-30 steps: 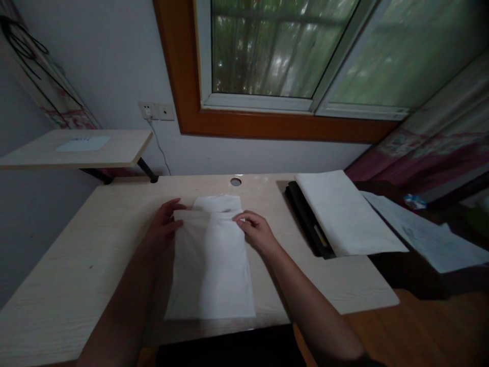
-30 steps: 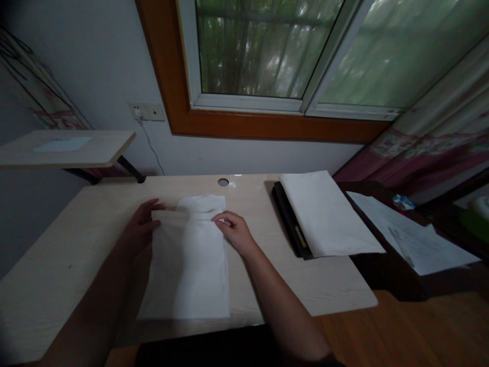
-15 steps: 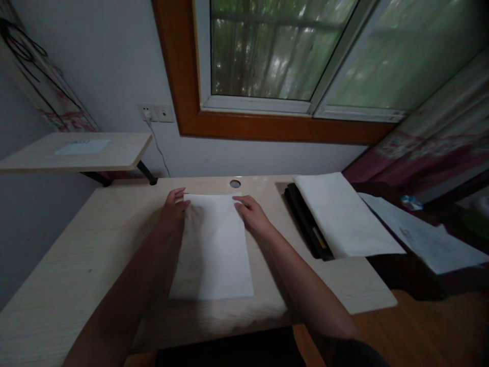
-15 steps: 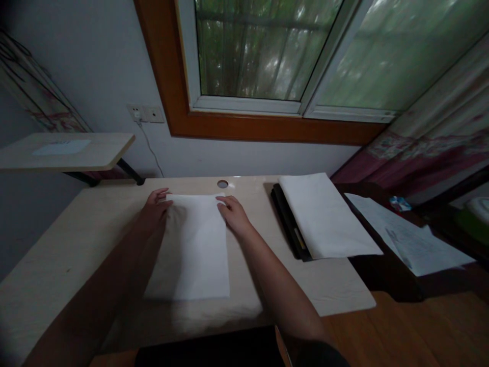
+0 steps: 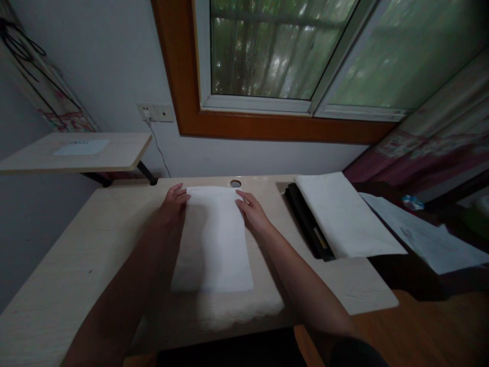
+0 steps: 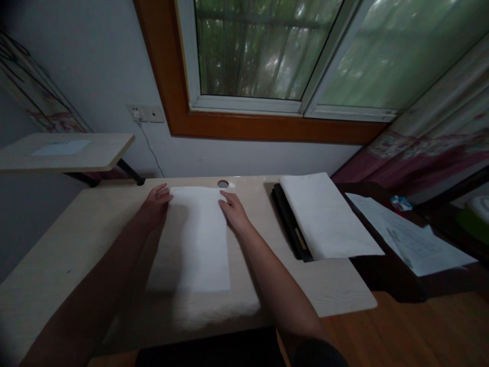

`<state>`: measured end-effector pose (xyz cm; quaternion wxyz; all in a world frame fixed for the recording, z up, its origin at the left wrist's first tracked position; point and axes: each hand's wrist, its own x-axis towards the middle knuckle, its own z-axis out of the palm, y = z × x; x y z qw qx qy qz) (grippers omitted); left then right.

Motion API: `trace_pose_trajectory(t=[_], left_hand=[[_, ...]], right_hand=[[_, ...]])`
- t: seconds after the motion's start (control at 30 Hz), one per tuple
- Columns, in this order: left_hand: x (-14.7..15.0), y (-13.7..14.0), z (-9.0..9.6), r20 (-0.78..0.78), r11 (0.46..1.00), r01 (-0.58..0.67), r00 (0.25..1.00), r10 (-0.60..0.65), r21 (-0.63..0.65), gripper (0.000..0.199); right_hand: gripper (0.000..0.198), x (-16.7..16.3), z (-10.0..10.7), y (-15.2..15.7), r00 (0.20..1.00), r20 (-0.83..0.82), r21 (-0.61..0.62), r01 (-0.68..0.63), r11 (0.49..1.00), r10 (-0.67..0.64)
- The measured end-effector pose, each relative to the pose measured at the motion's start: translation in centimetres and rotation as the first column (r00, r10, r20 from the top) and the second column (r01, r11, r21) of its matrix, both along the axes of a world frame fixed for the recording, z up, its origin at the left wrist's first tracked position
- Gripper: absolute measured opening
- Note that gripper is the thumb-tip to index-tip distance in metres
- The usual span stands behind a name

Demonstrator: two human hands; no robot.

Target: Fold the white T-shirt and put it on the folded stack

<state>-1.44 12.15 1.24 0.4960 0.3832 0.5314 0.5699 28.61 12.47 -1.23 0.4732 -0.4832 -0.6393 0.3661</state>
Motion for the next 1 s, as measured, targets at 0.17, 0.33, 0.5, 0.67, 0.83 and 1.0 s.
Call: trace_pose_trajectory(t=[0.17, 0.33, 0.5, 0.67, 0.83, 1.0], left_hand=[[0.8, 0.4, -2.5, -0.374, 0.998, -0.022, 0.927, -0.003, -0.062, 0.072], [1.1, -1.2, -3.2, -0.719, 0.995, 0.046, 0.695, 0.033, 0.09, 0.074], [1.0, -3.4, -3.1, -0.88, 0.985, 0.09, 0.468, 0.086, 0.144, 0.071], [2.6, -5.6, -1.6, -0.973, 0.96, 0.205, 0.167, 0.158, 0.191, 0.06], [7.0, -6.4, -1.0, -0.997, 0.934, 0.348, 0.024, 0.079, 0.083, 0.049], [7.9, -5.8, -2.5, -0.986, 0.953, 0.296, 0.167, 0.019, 0.068, 0.051]], right_hand=[[0.064, 0.4, -1.5, 0.7, 0.976, 0.219, -0.019, 0.006, 1.0, -0.002], [0.067, 0.9, -1.7, -0.4, 0.963, 0.262, 0.056, 0.044, 0.997, -0.058], [0.067, 1.3, -1.0, -2.2, 0.942, 0.327, 0.09, 0.052, 0.995, -0.079], [0.063, -0.4, 1.2, -4.4, 0.832, 0.518, 0.206, 0.105, 0.973, -0.199], [0.046, -5.5, 1.8, -5.2, 0.726, 0.676, 0.238, -0.059, 0.97, -0.122], [0.05, -7.9, -0.1, -4.3, 0.632, 0.772, 0.151, -0.084, 0.985, -0.065]])
